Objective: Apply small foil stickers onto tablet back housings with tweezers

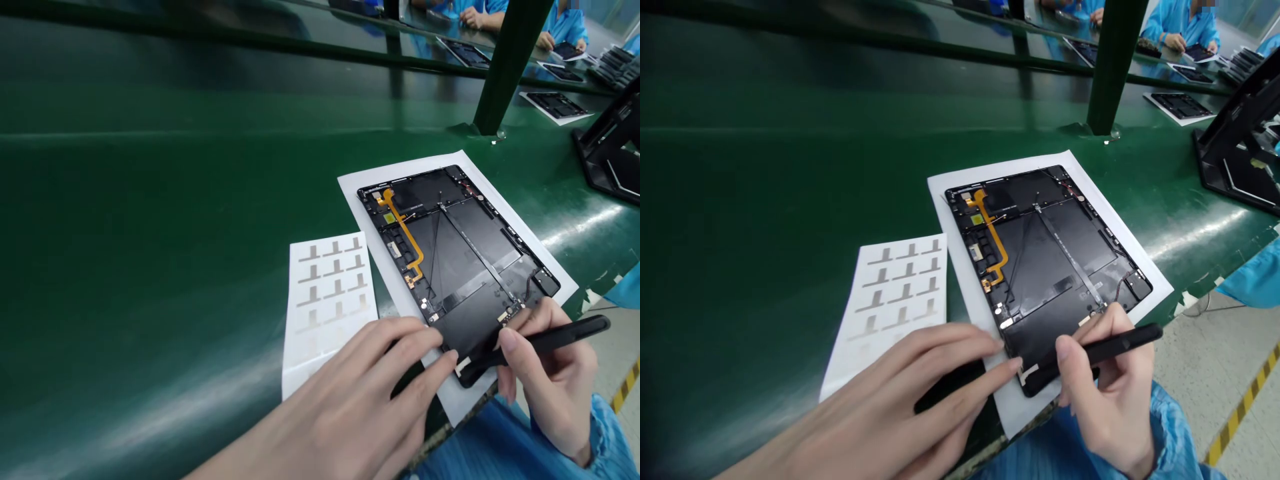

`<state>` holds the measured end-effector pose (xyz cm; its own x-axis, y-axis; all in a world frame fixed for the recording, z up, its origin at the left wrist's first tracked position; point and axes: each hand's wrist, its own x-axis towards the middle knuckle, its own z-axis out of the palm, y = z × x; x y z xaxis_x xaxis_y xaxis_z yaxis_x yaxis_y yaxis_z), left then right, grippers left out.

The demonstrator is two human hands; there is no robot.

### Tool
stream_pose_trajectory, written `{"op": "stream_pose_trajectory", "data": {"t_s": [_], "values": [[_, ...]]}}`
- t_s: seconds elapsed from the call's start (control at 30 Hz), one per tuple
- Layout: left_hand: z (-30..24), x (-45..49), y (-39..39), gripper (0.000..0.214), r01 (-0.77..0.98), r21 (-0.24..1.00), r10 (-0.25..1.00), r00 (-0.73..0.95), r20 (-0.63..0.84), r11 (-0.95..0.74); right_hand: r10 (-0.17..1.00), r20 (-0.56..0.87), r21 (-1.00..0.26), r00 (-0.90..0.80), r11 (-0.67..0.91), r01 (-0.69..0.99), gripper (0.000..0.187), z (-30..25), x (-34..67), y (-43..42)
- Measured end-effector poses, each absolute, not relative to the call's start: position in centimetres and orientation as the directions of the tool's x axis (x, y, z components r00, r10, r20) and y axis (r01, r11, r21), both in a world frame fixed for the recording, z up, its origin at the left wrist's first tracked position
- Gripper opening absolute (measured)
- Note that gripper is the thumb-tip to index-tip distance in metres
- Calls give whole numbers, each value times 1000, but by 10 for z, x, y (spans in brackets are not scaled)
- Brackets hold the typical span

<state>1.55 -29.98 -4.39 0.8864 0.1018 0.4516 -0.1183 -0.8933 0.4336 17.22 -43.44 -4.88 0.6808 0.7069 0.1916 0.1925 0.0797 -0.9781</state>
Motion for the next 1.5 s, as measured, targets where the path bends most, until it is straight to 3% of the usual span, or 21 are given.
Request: {"op": "stream_pose_trajectory", "data": {"t_s": [0.4,0.73,0.93,1.23,1.5], "values": [[-48,15,-298,42,-64,388,109,907,407,-920,744,217,-966,632,70,250,26,-51,173,-434],[-47,17,-299,37,-75,351,85,904,419,-933,719,492,-823,491,199,533,24,-57,174,-439],[-48,17,-296,35,-95,347,65,904,423,-933,724,431,-874,539,184,450,19,-59,175,-441],[-50,17,-296,35,-94,347,69,900,430,-933,742,440,-861,506,188,473,18,-63,175,-442],[-44,24,-303,32,-150,377,86,836,542,-914,880,344,-920,328,246,305,9,-47,201,-440]]}}
